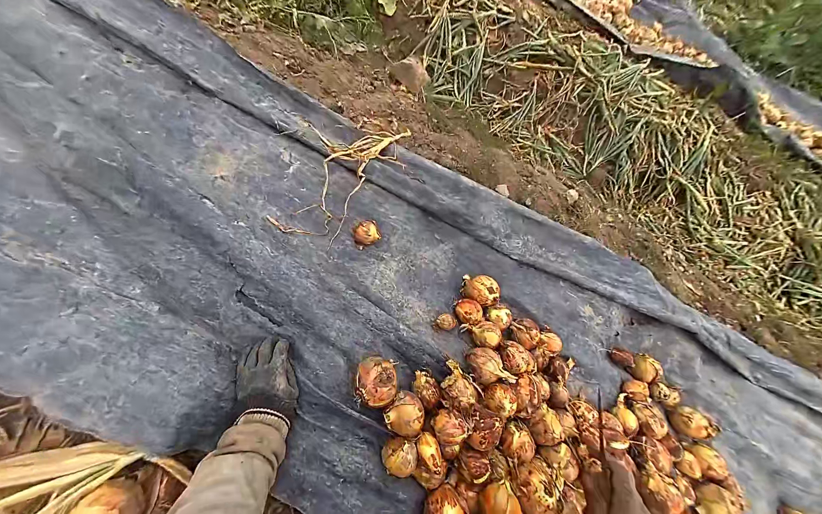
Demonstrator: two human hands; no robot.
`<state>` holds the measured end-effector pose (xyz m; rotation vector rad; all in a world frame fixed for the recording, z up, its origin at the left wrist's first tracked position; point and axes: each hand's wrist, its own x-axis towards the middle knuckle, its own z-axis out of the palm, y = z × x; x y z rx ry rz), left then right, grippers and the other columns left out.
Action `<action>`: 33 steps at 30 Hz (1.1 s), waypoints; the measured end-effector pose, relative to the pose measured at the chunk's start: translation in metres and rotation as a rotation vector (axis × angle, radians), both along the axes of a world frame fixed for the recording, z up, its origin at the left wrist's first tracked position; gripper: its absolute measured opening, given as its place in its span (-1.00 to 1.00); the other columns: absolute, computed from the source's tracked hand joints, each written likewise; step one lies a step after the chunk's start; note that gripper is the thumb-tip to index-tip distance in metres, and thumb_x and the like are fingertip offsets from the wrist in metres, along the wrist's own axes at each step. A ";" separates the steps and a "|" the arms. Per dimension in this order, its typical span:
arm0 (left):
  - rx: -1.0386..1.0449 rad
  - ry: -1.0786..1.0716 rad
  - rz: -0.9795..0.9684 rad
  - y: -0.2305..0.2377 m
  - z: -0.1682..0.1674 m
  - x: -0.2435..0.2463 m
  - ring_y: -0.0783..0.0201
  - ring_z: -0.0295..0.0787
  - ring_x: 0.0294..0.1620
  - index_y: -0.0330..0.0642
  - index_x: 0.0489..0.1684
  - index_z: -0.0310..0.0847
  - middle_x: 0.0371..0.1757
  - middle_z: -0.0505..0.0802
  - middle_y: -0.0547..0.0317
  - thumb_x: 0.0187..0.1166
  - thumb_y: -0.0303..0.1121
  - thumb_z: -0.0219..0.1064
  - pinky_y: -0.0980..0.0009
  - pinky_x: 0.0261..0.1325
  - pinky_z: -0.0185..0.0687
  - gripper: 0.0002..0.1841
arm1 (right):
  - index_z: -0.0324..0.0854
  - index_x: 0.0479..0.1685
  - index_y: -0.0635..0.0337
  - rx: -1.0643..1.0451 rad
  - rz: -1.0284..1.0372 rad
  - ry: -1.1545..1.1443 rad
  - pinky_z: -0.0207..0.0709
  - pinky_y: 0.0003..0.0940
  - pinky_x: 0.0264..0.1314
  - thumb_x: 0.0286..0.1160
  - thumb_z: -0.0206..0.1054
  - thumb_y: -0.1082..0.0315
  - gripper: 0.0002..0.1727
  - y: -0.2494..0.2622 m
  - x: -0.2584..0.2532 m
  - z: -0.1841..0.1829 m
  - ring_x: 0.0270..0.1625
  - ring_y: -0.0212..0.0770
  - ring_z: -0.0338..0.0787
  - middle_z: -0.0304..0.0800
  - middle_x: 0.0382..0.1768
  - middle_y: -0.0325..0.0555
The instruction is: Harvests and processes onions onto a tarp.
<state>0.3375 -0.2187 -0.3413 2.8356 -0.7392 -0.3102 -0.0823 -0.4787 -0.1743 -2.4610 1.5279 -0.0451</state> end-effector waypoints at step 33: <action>-0.157 0.109 -0.017 0.011 -0.006 0.015 -0.12 0.51 0.59 -0.05 0.33 0.71 0.50 0.69 -0.06 0.51 -0.33 0.20 -0.15 0.64 0.30 -0.59 | 0.43 0.31 0.14 0.438 0.133 -0.353 0.65 -0.19 -0.51 0.66 0.26 0.31 -0.68 -0.022 0.317 0.009 -0.54 -0.27 0.61 0.59 -0.22 -0.09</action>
